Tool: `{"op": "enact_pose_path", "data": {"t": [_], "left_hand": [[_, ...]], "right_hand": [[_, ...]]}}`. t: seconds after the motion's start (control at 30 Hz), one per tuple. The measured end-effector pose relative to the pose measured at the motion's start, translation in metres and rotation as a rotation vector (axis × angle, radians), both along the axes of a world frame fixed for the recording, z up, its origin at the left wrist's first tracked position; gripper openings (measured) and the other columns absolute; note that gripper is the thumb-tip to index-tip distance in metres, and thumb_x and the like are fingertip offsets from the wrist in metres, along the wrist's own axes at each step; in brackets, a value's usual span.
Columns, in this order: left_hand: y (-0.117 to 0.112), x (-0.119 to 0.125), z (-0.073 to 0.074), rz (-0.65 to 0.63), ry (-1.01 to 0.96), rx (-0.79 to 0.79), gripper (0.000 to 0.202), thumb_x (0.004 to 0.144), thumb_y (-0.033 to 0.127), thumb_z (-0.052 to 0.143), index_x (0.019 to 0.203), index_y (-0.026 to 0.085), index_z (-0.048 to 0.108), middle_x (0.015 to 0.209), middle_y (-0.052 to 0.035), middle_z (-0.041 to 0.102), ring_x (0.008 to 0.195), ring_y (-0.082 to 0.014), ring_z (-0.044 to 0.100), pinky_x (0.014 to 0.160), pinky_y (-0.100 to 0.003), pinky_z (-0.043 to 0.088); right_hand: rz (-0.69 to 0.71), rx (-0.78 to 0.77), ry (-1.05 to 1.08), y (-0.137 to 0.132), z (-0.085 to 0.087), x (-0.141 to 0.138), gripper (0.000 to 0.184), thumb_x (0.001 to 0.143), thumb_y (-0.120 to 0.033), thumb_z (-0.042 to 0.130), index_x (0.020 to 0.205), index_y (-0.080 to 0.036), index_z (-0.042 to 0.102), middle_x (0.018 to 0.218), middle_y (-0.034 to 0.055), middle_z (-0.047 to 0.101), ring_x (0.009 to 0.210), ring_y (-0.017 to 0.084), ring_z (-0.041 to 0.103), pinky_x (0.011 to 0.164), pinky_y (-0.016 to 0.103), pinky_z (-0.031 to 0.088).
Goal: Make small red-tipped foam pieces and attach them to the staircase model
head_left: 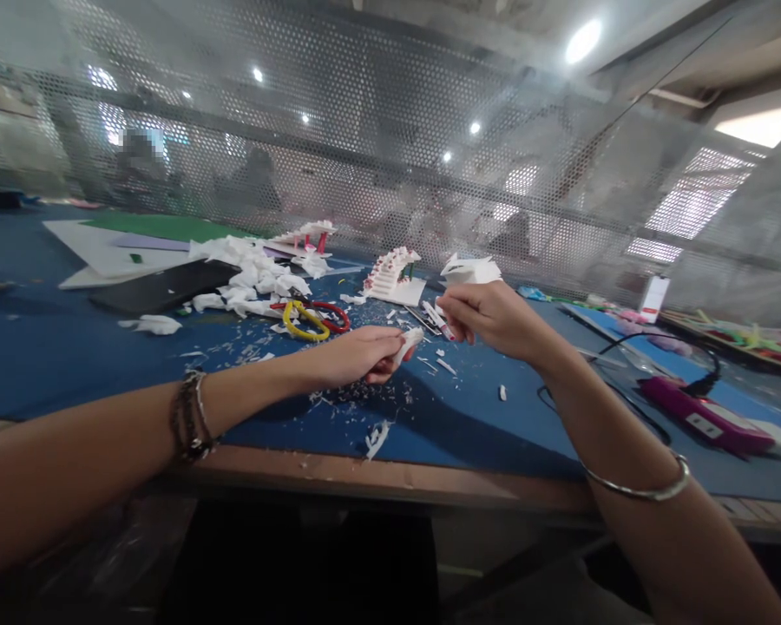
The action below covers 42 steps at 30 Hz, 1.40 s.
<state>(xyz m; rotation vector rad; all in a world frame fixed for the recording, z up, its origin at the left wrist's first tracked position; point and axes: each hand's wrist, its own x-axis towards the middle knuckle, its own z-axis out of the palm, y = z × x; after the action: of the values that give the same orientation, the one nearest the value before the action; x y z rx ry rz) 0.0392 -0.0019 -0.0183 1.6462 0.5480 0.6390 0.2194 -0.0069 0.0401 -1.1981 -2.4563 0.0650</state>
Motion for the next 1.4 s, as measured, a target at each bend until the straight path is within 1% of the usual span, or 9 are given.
{"op": "enact_pose_path", "data": {"t": [0.17, 0.27, 0.47, 0.67, 0.87, 0.97, 1.13, 1.3, 1.4], "left_hand": [[0.001, 0.000, 0.000, -0.002, -0.022, -0.040, 0.024, 0.082, 0.014, 0.026, 0.063, 0.016, 0.041, 0.046, 0.0056, 0.026, 0.038, -0.0058, 0.025, 0.038, -0.020, 0.017], [0.002, 0.000, 0.001, -0.018, -0.059, -0.087, 0.025, 0.082, 0.012, 0.025, 0.063, 0.016, 0.040, 0.046, 0.0055, 0.024, 0.039, -0.0061, 0.023, 0.038, -0.020, 0.016], [0.003, -0.003, 0.001, -0.153, -0.230, -0.206, 0.027, 0.080, 0.012, 0.024, 0.054, 0.017, 0.033, 0.044, 0.0061, 0.016, 0.038, -0.0071, 0.013, 0.039, -0.019, 0.018], [0.004, -0.005, 0.003, -0.239, -0.313, -0.236, 0.023, 0.071, 0.014, 0.025, 0.048, 0.018, 0.028, 0.040, 0.0058, 0.013, 0.036, -0.0071, 0.012, 0.039, -0.021, 0.017], [0.003, -0.006, 0.002, -0.274, -0.307, -0.149, 0.029, 0.075, 0.036, 0.027, 0.052, 0.018, 0.029, 0.042, 0.0069, 0.015, 0.037, -0.0070, 0.015, 0.040, -0.022, 0.017], [0.001, -0.006, 0.001, -0.239, -0.274, -0.061, 0.023, 0.075, 0.030, 0.031, 0.056, 0.018, 0.030, 0.044, 0.0068, 0.018, 0.039, -0.0073, 0.017, 0.041, -0.022, 0.018], [0.002, -0.004, -0.001, -0.188, -0.252, -0.022, 0.028, 0.081, 0.016, 0.015, 0.057, 0.018, 0.030, 0.044, 0.0058, 0.020, 0.039, -0.0080, 0.017, 0.040, -0.023, 0.018], [0.005, -0.004, -0.004, -0.156, -0.207, 0.066, 0.027, 0.084, 0.019, 0.020, 0.060, 0.018, 0.031, 0.047, 0.0056, 0.025, 0.040, -0.0071, 0.021, 0.040, -0.022, 0.019], [0.005, -0.005, -0.005, -0.129, -0.171, 0.114, 0.028, 0.086, 0.022, 0.021, 0.061, 0.018, 0.031, 0.049, 0.0054, 0.027, 0.041, -0.0071, 0.023, 0.041, -0.022, 0.021]], "right_hand": [[-0.012, -0.011, 0.143, 0.003, -0.004, 0.000, 0.012, 0.074, -0.023, 0.051, 0.066, -0.016, 0.048, 0.054, -0.0014, 0.057, 0.048, 0.008, 0.053, 0.050, 0.021, 0.039], [0.010, -0.069, 0.128, 0.004, -0.005, 0.001, 0.003, 0.073, -0.016, 0.050, 0.070, -0.015, 0.050, 0.060, -0.0005, 0.060, 0.051, 0.008, 0.057, 0.054, 0.021, 0.042], [-0.013, -0.127, 0.016, 0.001, -0.005, -0.003, 0.014, 0.081, -0.020, 0.039, 0.072, -0.016, 0.049, 0.052, -0.0044, 0.056, 0.037, 0.004, 0.050, 0.047, 0.019, 0.038], [0.006, -0.086, -0.053, 0.001, -0.006, -0.007, 0.031, 0.086, -0.028, 0.031, 0.057, -0.018, 0.038, 0.041, -0.0074, 0.045, 0.032, 0.002, 0.040, 0.045, 0.018, 0.033], [-0.005, -0.111, 0.023, 0.003, -0.013, -0.012, 0.019, 0.082, -0.024, 0.039, 0.065, -0.017, 0.043, 0.049, -0.0053, 0.051, 0.040, 0.004, 0.048, 0.046, 0.018, 0.034], [0.045, -0.102, -0.009, 0.004, -0.014, -0.012, 0.011, 0.080, -0.015, 0.038, 0.071, -0.016, 0.043, 0.058, -0.0032, 0.055, 0.047, 0.006, 0.053, 0.052, 0.019, 0.037], [0.062, -0.158, 0.040, 0.007, -0.017, -0.009, 0.011, 0.076, -0.009, 0.036, 0.077, -0.014, 0.046, 0.067, 0.0004, 0.060, 0.054, 0.008, 0.059, 0.056, 0.020, 0.041], [-0.013, -0.145, 0.137, 0.011, -0.021, -0.008, 0.012, 0.070, -0.006, 0.041, 0.074, -0.015, 0.049, 0.064, 0.0008, 0.060, 0.061, 0.010, 0.061, 0.061, 0.022, 0.045], [-0.081, -0.106, 0.143, 0.010, -0.019, -0.008, 0.012, 0.072, -0.008, 0.041, 0.071, -0.015, 0.051, 0.059, -0.0005, 0.059, 0.053, 0.009, 0.060, 0.055, 0.020, 0.044]]}}
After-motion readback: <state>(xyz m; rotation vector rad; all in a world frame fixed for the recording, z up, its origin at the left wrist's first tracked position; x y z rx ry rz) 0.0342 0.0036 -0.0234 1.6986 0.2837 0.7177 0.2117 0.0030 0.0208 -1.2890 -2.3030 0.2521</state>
